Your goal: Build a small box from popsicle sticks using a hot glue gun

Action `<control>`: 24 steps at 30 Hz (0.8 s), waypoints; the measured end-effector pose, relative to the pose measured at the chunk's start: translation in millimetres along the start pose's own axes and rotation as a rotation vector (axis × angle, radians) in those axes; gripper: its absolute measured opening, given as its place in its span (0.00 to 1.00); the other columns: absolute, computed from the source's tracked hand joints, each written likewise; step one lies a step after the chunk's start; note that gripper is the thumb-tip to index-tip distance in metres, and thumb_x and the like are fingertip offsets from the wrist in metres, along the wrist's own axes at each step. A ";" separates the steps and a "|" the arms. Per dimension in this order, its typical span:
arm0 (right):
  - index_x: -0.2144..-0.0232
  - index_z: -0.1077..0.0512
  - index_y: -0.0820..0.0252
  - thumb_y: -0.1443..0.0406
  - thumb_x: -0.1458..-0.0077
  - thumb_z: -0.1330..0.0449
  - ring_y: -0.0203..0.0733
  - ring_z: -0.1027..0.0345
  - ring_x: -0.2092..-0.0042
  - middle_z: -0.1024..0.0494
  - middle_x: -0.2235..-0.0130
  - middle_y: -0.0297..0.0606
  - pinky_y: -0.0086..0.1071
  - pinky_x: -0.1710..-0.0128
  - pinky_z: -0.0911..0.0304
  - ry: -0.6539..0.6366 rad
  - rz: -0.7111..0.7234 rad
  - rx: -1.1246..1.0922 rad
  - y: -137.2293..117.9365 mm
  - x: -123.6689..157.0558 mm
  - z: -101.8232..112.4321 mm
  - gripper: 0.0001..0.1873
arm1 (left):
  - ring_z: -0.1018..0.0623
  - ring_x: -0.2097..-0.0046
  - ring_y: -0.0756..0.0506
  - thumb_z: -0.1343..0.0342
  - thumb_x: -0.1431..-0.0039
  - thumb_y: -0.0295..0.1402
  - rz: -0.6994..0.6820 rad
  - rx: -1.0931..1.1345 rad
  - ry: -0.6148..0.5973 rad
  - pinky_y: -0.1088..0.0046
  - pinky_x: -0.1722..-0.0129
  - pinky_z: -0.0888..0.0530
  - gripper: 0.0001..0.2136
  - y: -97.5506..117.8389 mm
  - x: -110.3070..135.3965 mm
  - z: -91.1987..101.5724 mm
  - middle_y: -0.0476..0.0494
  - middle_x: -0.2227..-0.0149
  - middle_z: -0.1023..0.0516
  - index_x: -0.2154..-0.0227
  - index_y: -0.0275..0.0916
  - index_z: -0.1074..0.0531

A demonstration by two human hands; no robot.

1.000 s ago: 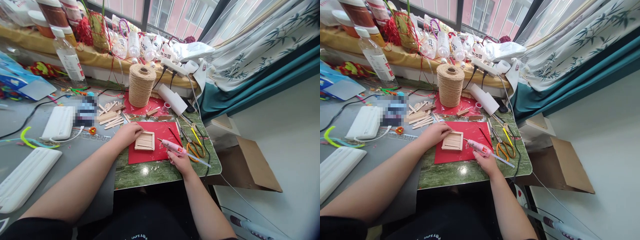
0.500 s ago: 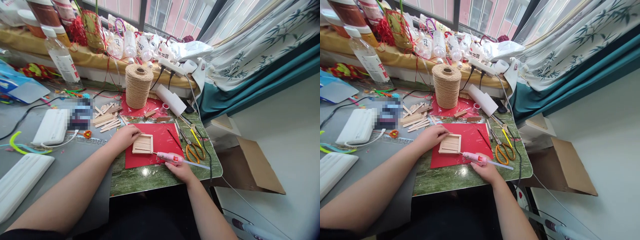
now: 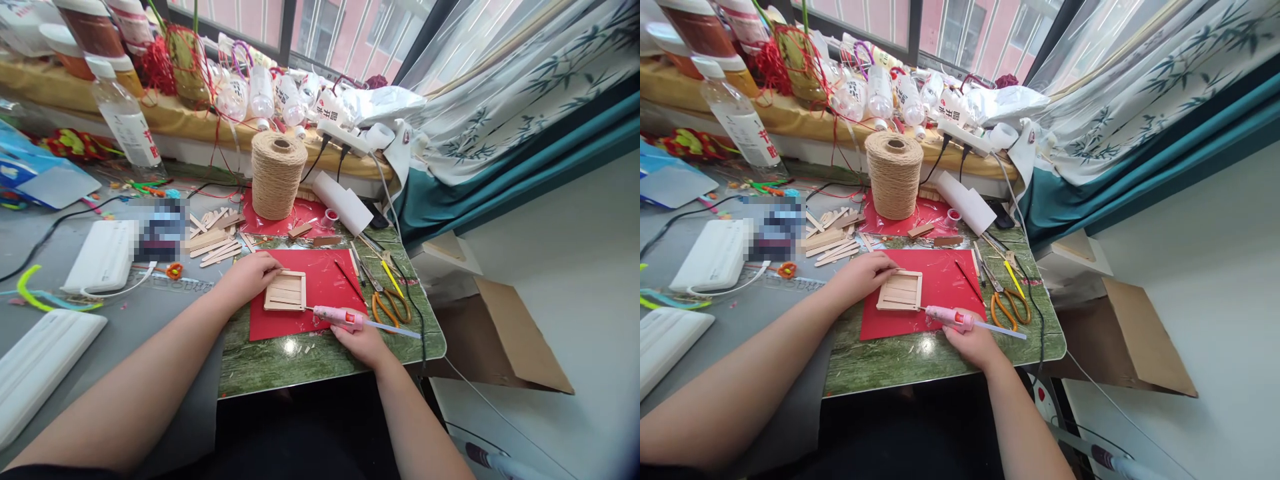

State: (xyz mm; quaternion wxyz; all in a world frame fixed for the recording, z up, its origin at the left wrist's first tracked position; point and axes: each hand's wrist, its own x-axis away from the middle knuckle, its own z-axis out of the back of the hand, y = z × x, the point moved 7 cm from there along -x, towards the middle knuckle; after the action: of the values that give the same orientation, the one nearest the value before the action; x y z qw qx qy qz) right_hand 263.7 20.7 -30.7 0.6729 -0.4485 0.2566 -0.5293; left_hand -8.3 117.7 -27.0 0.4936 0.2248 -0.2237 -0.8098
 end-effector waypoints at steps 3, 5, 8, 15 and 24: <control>0.55 0.17 0.54 0.63 0.43 0.36 0.55 0.19 0.49 0.13 0.59 0.40 0.47 0.45 0.24 -0.011 -0.011 0.000 -0.4 -0.1 -1.3 0.14 | 0.20 0.52 0.40 0.48 0.30 0.38 0.000 -0.006 0.006 0.64 0.50 0.26 0.13 -0.6 0.0 -0.2 0.41 0.56 0.17 0.57 0.43 0.19; 0.54 0.17 0.53 0.64 0.44 0.36 0.56 0.19 0.49 0.13 0.59 0.39 0.47 0.45 0.24 -0.009 -0.014 0.002 -1.2 0.1 -1.0 0.15 | 0.21 0.52 0.41 0.48 0.30 0.38 -0.002 -0.001 0.006 0.64 0.51 0.26 0.13 -0.3 0.2 -0.2 0.42 0.56 0.17 0.57 0.43 0.19; 0.53 0.17 0.53 0.64 0.45 0.36 0.56 0.20 0.48 0.13 0.59 0.38 0.46 0.45 0.24 -0.017 -0.018 0.019 -2.6 0.5 -1.2 0.17 | 0.21 0.52 0.40 0.48 0.30 0.39 0.011 0.000 -0.006 0.64 0.51 0.26 0.13 -0.6 0.4 -0.4 0.42 0.55 0.17 0.56 0.42 0.18; 0.52 0.17 0.57 0.64 0.44 0.38 0.54 0.20 0.49 0.13 0.58 0.41 0.44 0.46 0.25 -0.036 -0.029 0.050 -5.4 0.7 -1.9 0.18 | 0.21 0.52 0.39 0.49 0.30 0.39 0.005 -0.022 -0.013 0.63 0.51 0.26 0.15 1.0 -0.1 -0.2 0.39 0.57 0.18 0.56 0.40 0.18; 0.54 0.17 0.55 0.65 0.45 0.36 0.54 0.20 0.52 0.13 0.60 0.40 0.44 0.51 0.24 -0.032 -0.019 -0.023 -3.7 -0.1 -2.3 0.15 | 0.21 0.52 0.39 0.48 0.30 0.39 -0.007 -0.027 0.002 0.62 0.51 0.27 0.14 -1.8 -0.2 -2.4 0.40 0.57 0.17 0.57 0.40 0.18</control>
State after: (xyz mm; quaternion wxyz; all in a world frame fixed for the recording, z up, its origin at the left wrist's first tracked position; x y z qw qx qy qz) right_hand 260.0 19.8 -28.6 0.6668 -0.4672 0.2475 -0.5253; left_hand -8.1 118.3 -30.0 0.4941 0.2198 -0.2113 -0.8142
